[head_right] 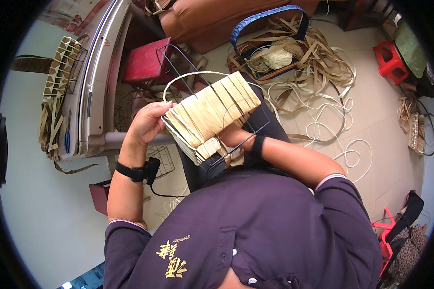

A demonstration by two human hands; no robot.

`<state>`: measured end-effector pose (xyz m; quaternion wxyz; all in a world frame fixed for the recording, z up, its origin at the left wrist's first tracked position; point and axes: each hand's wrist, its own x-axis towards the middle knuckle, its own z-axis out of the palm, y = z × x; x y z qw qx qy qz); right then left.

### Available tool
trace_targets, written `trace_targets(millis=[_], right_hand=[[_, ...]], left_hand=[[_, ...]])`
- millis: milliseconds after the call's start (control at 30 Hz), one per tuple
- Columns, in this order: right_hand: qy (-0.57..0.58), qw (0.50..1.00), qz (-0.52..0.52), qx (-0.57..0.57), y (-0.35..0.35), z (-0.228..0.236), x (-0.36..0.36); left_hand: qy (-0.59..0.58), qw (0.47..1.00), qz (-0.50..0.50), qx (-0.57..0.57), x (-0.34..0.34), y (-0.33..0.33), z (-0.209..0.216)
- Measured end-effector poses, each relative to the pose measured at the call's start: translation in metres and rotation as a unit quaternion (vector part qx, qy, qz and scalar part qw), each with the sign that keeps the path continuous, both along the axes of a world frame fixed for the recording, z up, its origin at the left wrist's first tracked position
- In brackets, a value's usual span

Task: The person weaves a basket by threading long white strips through a wooden and metal frame by hand.

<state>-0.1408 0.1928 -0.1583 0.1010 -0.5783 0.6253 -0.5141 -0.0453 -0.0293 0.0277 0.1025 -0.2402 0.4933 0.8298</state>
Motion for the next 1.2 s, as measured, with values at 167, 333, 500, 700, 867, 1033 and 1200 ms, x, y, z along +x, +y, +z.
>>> trace_targets(millis=[167,333,500,700,867,1033,1200], right_hand=[[-0.200,0.970,0.078,-0.111,-0.045,0.048,0.004],[-0.437,0.864,0.187,-0.165,-0.059,0.069,0.008],[-0.493,0.852,0.143,-0.102,-0.095,-0.030,0.012],[-0.466,0.874,0.112,-0.074,-0.084,-0.030,0.012],[-0.445,0.888,0.086,-0.075,-0.068,-0.020,0.004],[-0.422,0.900,0.077,-0.078,-0.057,-0.002,0.004],[-0.408,0.909,0.058,-0.065,-0.017,0.031,0.000]], left_hand=[[-0.049,0.995,0.027,-0.079,0.001,0.003,0.004],[-0.082,0.990,0.065,-0.098,0.009,0.016,-0.010],[-0.116,0.983,0.076,-0.121,0.009,0.025,-0.015],[-0.096,0.958,0.009,-0.269,0.019,0.009,-0.010],[0.175,0.672,0.037,-0.719,-0.005,0.046,0.059],[0.229,0.590,-0.207,-0.746,-0.005,0.120,0.062],[0.217,0.631,-0.174,-0.725,-0.001,0.114,0.038]])
